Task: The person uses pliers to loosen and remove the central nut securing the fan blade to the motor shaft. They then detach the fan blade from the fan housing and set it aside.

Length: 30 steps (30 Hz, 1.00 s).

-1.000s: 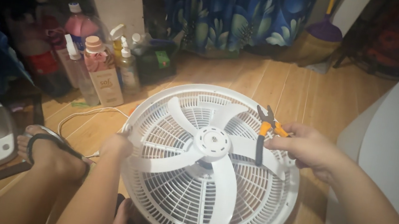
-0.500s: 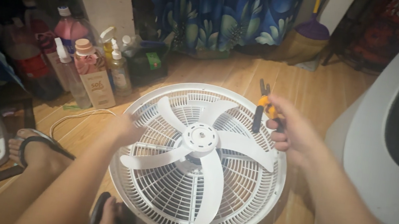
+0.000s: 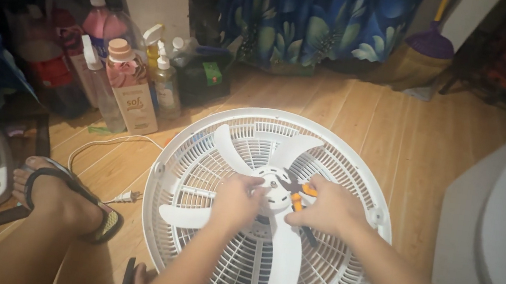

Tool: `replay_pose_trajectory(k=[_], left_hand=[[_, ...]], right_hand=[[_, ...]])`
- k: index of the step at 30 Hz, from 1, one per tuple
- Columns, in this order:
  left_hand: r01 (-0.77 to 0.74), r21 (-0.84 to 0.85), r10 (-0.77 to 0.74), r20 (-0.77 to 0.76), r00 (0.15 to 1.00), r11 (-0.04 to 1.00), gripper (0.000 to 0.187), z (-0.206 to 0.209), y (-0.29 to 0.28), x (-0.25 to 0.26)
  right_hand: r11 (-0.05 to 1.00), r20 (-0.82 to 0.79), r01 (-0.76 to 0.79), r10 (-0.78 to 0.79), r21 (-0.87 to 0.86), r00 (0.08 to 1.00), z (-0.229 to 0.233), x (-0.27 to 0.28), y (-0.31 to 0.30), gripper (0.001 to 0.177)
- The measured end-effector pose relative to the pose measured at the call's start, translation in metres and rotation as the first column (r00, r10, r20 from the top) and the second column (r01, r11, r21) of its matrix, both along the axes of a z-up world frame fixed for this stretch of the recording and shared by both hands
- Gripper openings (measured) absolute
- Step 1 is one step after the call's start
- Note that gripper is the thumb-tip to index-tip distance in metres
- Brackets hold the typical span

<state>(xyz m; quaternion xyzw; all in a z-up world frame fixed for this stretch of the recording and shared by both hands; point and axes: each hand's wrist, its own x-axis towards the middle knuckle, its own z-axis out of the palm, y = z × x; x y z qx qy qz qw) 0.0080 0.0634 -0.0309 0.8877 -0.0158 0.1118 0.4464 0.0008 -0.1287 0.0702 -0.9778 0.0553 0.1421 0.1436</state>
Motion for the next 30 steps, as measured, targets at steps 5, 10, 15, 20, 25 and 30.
replay_pose_trajectory(k=[5,10,15,20,25,30], left_hand=[[-0.044,0.027,0.046,-0.060,0.997,0.999,0.027,-0.002,-0.017,0.009],[-0.068,0.119,0.078,-0.077,0.994,0.991,0.028,0.009,-0.026,0.013],[-0.018,0.060,0.023,-0.089,0.996,0.998,0.019,0.000,-0.025,0.013],[-0.018,0.070,0.007,0.158,0.987,0.997,0.014,-0.015,-0.026,0.012],[-0.022,0.043,0.014,0.166,0.986,0.999,0.017,-0.018,-0.027,0.010],[-0.064,-0.021,0.067,0.178,0.982,0.998,0.025,-0.013,-0.025,0.004]], right_hand=[[0.994,-0.003,0.054,-0.054,0.091,0.999,-0.020,0.004,0.001,0.078],[0.995,-0.058,0.089,-0.086,0.051,0.995,-0.022,0.012,0.000,0.085],[0.991,-0.046,0.105,-0.109,-0.078,0.993,-0.018,0.013,0.002,0.066],[0.982,0.096,0.052,-0.071,0.184,0.993,-0.023,0.015,-0.009,0.055],[0.983,0.019,0.121,-0.125,0.137,0.992,-0.028,0.010,-0.025,0.030],[0.984,0.151,-0.048,0.022,0.172,0.988,-0.036,0.009,-0.031,0.031]])
